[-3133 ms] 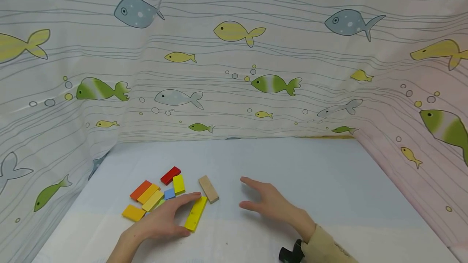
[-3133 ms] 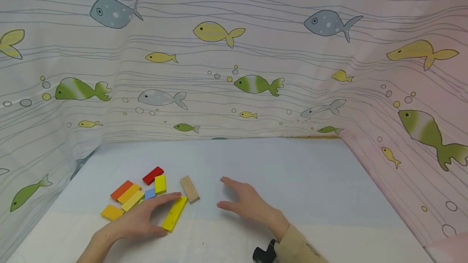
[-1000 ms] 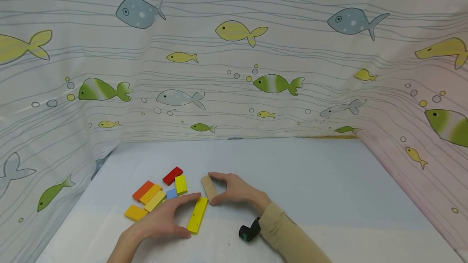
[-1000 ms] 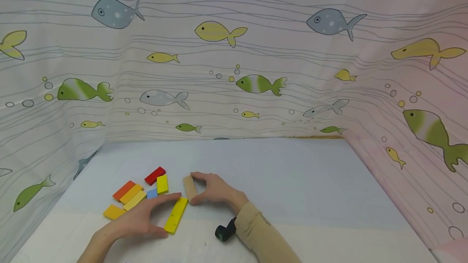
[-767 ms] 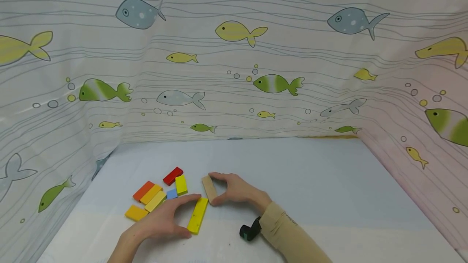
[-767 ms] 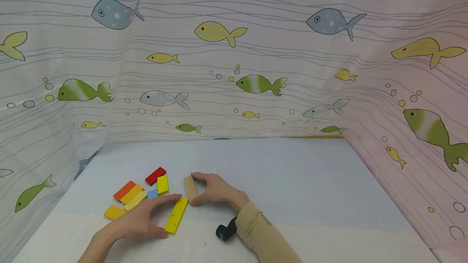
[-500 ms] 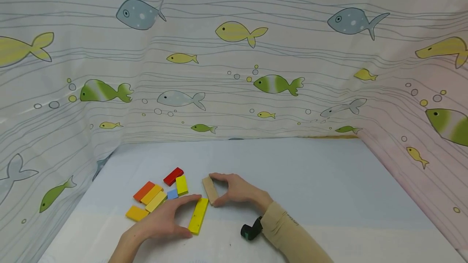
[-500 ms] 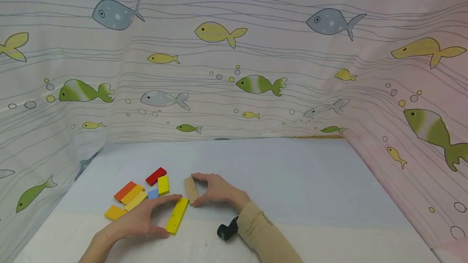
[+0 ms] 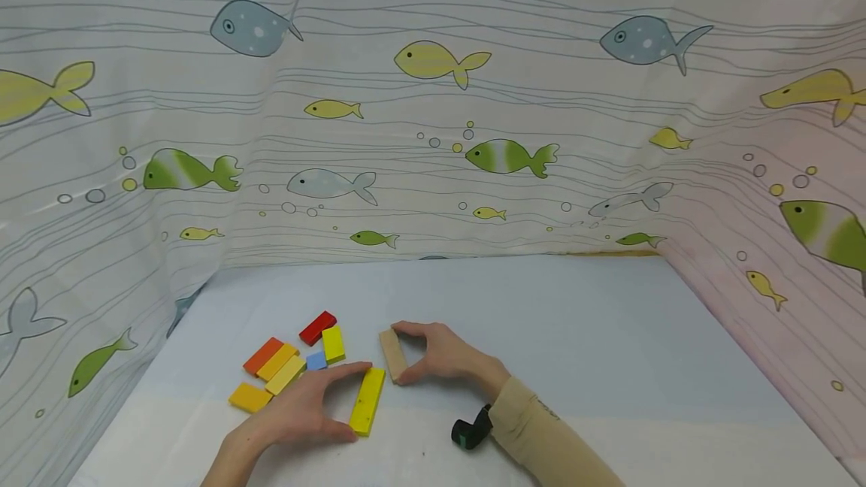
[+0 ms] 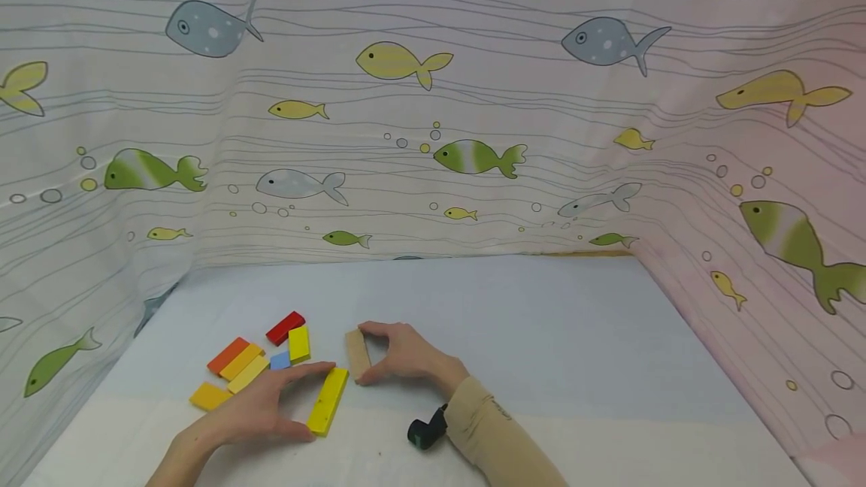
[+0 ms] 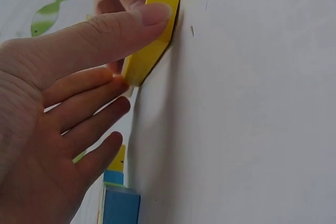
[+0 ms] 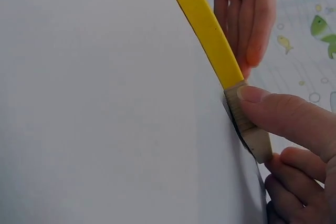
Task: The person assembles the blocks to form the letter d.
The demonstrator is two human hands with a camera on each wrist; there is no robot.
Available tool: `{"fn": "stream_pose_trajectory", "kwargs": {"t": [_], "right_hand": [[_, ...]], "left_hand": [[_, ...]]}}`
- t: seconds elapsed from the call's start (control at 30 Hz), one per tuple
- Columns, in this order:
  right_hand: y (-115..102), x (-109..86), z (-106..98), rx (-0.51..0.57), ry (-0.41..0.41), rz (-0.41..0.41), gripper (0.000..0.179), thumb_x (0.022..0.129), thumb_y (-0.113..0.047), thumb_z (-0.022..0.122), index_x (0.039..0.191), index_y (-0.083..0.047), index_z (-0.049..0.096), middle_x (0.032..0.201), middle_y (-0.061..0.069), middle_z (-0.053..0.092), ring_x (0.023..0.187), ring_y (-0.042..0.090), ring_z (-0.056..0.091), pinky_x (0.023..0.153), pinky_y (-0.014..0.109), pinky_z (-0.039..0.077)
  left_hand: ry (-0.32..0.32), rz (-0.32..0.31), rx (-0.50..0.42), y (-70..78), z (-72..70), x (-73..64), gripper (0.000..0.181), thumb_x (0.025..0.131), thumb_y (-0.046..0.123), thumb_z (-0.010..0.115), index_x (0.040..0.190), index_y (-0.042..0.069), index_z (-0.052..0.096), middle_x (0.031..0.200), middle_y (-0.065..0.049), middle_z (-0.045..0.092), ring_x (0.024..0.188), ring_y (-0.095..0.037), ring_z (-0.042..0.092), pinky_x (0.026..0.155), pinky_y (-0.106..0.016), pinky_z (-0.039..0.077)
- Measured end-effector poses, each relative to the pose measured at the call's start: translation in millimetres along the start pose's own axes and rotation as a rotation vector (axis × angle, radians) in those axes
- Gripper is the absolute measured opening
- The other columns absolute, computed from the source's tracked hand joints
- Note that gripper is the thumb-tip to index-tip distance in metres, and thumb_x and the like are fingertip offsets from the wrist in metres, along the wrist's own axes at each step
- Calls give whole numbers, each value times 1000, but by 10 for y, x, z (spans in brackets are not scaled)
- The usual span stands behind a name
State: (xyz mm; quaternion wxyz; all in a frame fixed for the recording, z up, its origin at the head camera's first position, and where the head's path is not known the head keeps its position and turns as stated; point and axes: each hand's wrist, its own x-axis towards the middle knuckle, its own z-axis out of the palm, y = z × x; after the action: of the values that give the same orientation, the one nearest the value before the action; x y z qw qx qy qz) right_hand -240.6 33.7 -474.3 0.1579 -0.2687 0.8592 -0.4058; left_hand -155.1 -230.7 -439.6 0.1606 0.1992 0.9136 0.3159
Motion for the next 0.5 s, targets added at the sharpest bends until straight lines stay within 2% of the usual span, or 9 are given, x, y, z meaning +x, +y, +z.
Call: {"fn": "stream_pose_trajectory", "kwargs": {"t": [0.5], "right_hand": [[56, -117, -63, 7, 23, 8, 86, 70, -44, 89, 146, -28, 52, 148, -13, 51, 140, 15, 45, 119, 43, 34]], "left_hand": [[18, 1, 1, 51, 24, -7, 83, 70, 50, 87, 143, 25, 55, 143, 3, 56, 133, -31, 49, 106, -65, 41]]}}
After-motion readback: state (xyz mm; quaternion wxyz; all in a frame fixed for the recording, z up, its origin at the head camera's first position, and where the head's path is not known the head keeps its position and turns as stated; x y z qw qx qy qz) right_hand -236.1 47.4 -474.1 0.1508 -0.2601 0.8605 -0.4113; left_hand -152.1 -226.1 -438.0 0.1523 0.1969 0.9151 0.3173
